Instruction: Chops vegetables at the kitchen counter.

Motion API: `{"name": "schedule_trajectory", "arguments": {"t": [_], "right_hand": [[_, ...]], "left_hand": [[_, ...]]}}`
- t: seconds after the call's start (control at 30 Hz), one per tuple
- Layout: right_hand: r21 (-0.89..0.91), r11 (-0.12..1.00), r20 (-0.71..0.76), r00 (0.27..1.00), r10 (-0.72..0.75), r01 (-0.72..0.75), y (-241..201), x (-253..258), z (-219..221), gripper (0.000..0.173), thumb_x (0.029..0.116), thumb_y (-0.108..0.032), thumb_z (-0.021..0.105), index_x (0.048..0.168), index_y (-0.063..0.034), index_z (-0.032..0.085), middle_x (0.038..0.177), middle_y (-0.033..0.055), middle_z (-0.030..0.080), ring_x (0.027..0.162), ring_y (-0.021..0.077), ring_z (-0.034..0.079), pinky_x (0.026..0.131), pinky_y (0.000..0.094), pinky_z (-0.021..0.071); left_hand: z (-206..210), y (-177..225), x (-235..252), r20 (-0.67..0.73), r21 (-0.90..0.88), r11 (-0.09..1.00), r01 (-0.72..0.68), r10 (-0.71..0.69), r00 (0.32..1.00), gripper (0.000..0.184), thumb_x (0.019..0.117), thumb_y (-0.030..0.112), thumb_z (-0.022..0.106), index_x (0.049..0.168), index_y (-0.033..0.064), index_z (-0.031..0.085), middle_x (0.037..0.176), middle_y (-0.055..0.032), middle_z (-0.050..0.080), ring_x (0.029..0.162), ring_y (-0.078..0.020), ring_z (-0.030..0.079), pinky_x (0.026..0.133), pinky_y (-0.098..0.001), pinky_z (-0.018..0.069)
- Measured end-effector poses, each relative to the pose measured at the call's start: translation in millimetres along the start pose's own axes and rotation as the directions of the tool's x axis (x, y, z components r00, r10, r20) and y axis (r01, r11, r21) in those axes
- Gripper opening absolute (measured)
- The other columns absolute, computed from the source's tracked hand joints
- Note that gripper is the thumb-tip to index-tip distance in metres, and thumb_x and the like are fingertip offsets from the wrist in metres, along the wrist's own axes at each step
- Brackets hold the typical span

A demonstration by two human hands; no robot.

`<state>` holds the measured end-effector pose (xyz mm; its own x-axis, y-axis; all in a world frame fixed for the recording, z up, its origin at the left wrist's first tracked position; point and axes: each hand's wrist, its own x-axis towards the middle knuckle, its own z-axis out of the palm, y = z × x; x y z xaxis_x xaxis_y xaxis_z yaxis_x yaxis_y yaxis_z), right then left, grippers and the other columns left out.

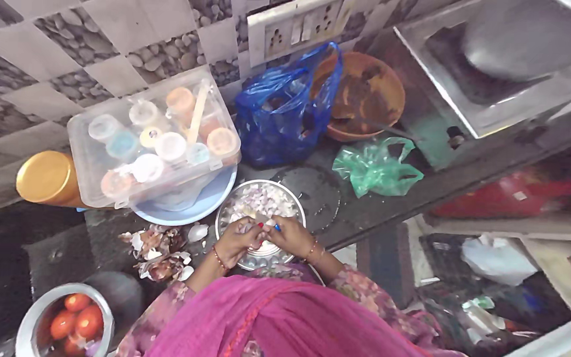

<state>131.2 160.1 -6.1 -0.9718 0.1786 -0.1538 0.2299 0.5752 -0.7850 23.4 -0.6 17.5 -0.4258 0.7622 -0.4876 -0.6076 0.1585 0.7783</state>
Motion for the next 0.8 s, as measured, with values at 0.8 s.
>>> {"name": "schedule_trajectory", "arguments": {"t": [0.8], "right_hand": [[0.09,0.996,0.063,0.998,0.016,-0.022,-3,8,-14,0.051,0.0944,-0.046,0.063,0.102,0.0049,0.063,0.076,0.0111,0.061,0.068,0.0205,0.059,0.065,0.0402,0.0506]], "left_hand": [[-8,-4,2,0.066,-0.06,0.998,-0.011,0.015,0.998,0.028,0.0833,0.001,0.062,0.111,0.0029,0.063,0.082,0.0034,0.069,0.069,-0.0031,0.064,0.064,-0.0193,0.0551]]}}
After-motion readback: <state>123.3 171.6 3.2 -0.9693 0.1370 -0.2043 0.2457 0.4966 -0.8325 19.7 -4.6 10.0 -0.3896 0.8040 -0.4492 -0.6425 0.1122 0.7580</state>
